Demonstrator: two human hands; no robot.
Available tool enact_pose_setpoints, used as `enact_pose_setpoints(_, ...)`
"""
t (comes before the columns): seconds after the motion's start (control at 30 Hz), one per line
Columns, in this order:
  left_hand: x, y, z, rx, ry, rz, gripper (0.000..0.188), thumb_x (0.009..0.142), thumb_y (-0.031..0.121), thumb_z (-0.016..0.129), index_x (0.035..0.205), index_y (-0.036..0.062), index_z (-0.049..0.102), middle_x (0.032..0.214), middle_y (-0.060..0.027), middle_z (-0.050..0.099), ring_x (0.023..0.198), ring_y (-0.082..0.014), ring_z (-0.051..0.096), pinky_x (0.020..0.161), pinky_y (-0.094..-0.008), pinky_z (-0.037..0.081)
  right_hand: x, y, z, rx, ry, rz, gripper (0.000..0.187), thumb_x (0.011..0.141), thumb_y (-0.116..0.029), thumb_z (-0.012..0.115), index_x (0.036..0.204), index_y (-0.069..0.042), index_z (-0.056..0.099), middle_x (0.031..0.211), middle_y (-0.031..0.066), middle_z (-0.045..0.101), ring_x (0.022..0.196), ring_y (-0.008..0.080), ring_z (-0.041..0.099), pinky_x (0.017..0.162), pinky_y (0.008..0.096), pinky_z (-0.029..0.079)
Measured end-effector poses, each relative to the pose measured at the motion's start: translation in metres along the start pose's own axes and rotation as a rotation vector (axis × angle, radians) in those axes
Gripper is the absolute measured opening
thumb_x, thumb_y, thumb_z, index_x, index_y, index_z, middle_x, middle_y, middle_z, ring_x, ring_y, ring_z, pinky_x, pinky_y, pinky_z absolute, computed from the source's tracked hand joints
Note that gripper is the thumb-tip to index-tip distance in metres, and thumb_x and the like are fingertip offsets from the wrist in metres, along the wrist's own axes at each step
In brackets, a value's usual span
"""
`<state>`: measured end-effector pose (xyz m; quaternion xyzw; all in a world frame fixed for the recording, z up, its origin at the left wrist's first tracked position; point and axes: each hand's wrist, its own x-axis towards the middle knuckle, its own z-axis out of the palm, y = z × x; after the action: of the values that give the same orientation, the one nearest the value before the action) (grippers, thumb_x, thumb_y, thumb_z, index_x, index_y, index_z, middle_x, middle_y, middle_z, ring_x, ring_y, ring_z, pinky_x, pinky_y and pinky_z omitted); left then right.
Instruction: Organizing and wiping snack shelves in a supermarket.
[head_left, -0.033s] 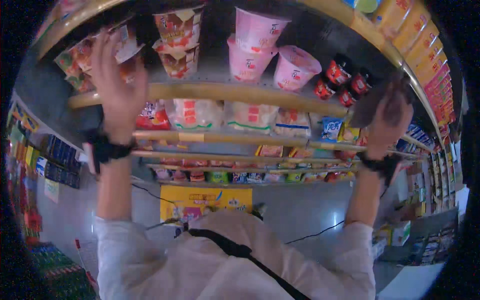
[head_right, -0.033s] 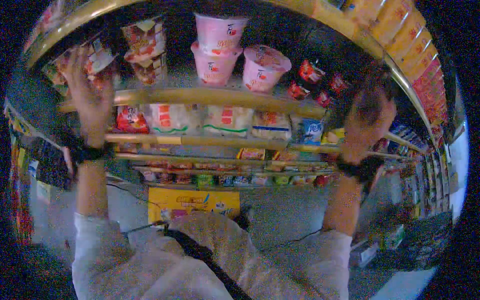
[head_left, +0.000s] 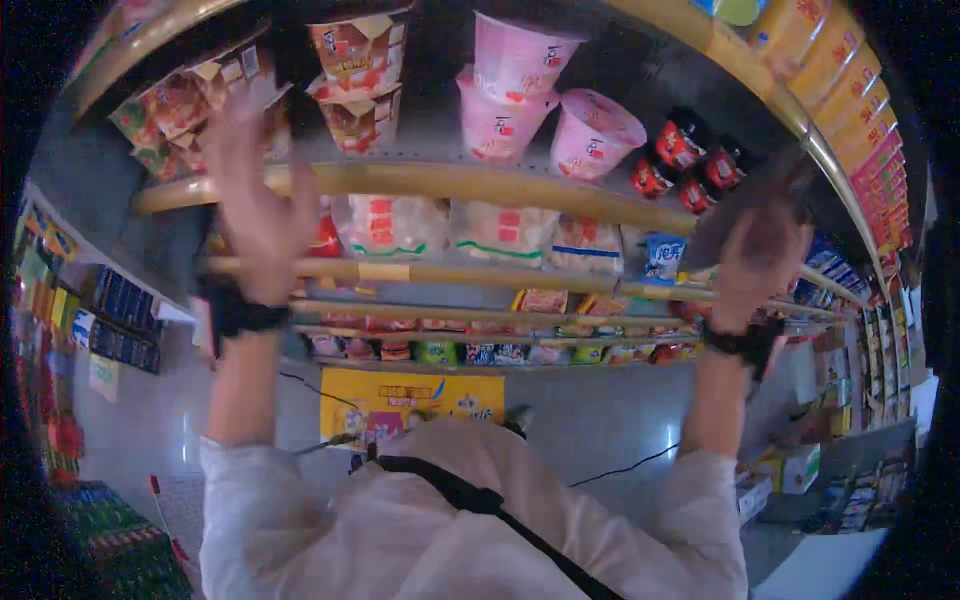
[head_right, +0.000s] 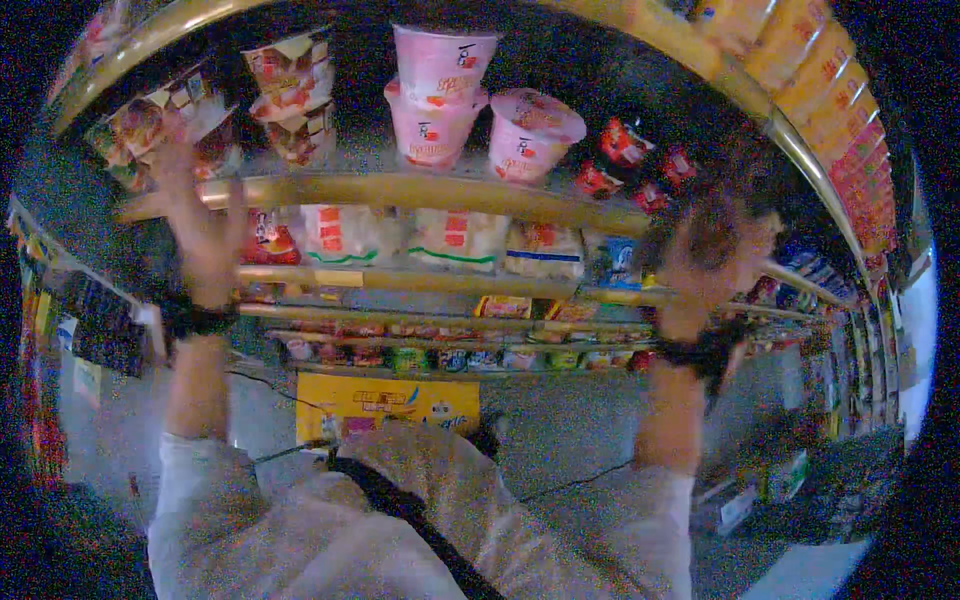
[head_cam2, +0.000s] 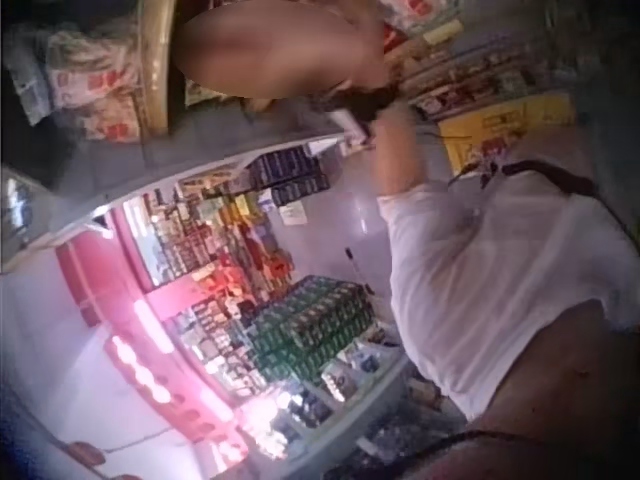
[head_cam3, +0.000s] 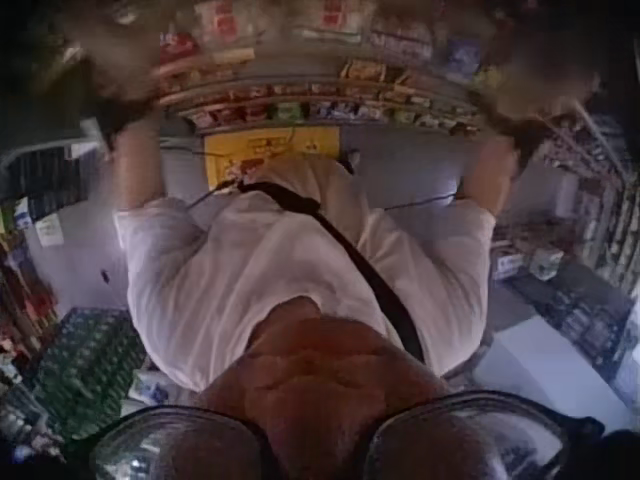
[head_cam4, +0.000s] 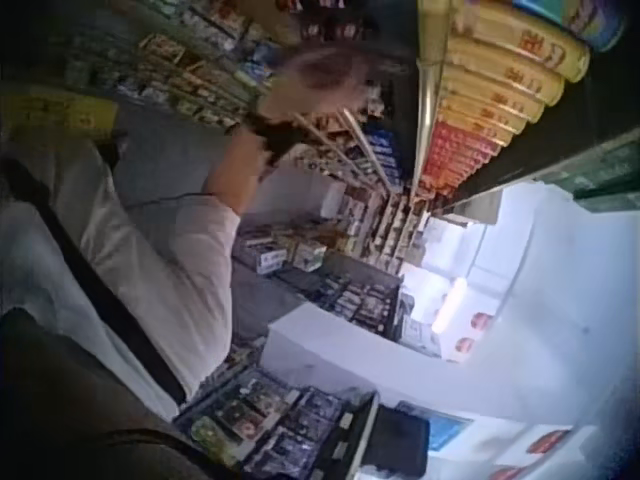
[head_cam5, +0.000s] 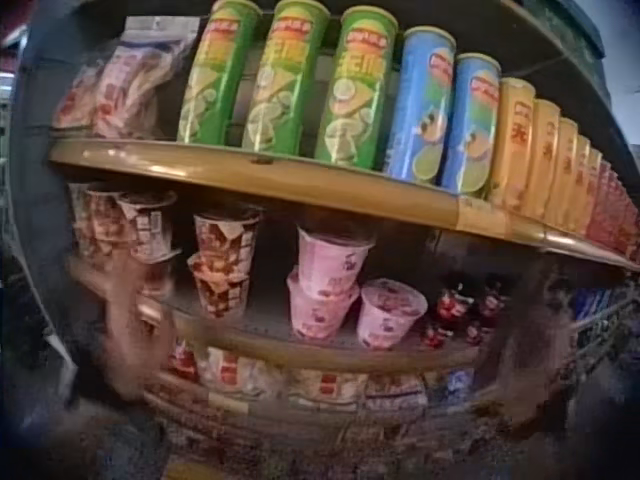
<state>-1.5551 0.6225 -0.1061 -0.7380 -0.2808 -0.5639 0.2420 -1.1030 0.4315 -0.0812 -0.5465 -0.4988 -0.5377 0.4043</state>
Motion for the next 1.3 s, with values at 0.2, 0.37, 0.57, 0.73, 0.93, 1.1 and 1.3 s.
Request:
enact_pose_setpoints(0.2,-0.116,0.060,0.033,0.107,-0.396,-0.250,0.084,0.072,0.015,0.065,0.148,0.0022,0.033,0.155,-0.0259,0.025,0.144,-0.0482,0.020,0.114,-0.0622,0.017,-0.105,-0.142,0.041,0.429,-0.483,0.047,0.057,0.056,-0.014,0.079,0.112,-0.013,0.068,0.107,0.0129,0.056,0.101,0.0364,0.054,0.086,0.0463,0.045)
enact_pose_setpoints(0.37,-0.116,0.064,0.038,0.020,-0.402,-0.299,0.083,0.075,0.016,0.064,0.150,0.0032,0.031,0.157,-0.0247,0.023,0.145,-0.0493,0.014,0.115,-0.0637,0.012,-0.087,-0.238,0.064,0.617,-0.491,-0.002,0.061,0.054,-0.016,0.080,0.113,-0.014,0.066,0.103,0.0107,0.054,0.097,0.0339,0.052,0.082,0.0480,0.042)
enact_pose_setpoints(0.57,-0.116,0.055,0.027,0.051,-0.468,-0.260,0.077,0.077,0.013,0.060,0.149,0.0045,0.033,0.158,-0.0217,0.023,0.147,-0.0447,0.014,0.116,-0.0626,0.010,-0.051,-0.310,0.072,0.742,-0.578,0.086,0.060,0.052,-0.016,0.080,0.110,-0.016,0.065,0.107,0.0084,0.053,0.103,0.0316,0.049,0.082,0.0462,0.039)
enact_pose_setpoints(0.73,-0.104,0.062,0.013,-0.015,-0.478,-0.332,0.068,0.077,0.006,0.055,0.144,0.0072,0.042,0.157,-0.0210,0.026,0.147,-0.0429,0.018,0.115,-0.0624,0.012,-0.059,-0.259,0.065,0.581,-0.589,0.161,0.062,0.051,-0.019,0.080,0.111,-0.017,0.065,0.104,0.0085,0.055,0.101,0.0323,0.051,0.083,0.0475,0.039)
enact_pose_setpoints(0.93,-0.043,0.100,0.016,-0.301,-0.271,-0.320,0.061,0.078,0.001,0.063,0.137,0.0056,0.049,0.141,-0.0190,0.046,0.132,-0.0367,0.043,0.110,-0.0488,0.032,-0.087,-0.121,0.042,0.291,-0.484,0.271,0.061,0.054,-0.019,0.079,0.113,-0.018,0.065,0.106,0.0141,0.055,0.103,0.0377,0.051,0.089,0.0497,0.041)
enact_pose_setpoints(1.1,0.035,0.112,0.077,-0.558,-0.149,-0.387,0.077,0.080,0.014,0.078,0.142,0.0005,0.035,0.135,-0.0160,0.050,0.123,-0.0271,0.052,0.105,-0.0394,0.041,-0.109,-0.023,0.030,0.241,-0.418,0.467,0.055,0.059,-0.016,0.078,0.112,-0.014,0.065,0.105,0.0156,0.057,0.101,0.0397,0.052,0.089,0.0479,0.043)
enact_pose_setpoints(1.3,0.069,0.116,0.122,-0.744,-0.088,-0.517,0.104,0.072,0.022,0.085,0.146,-0.0014,0.018,0.126,-0.0264,0.053,0.110,-0.0278,0.059,0.092,-0.0375,0.051,-0.114,-0.002,0.022,0.174,-0.396,0.451,0.040,0.073,-0.014,0.076,0.111,-0.010,0.065,0.110,0.0186,0.058,0.110,0.0403,0.053,0.096,0.0473,0.045)
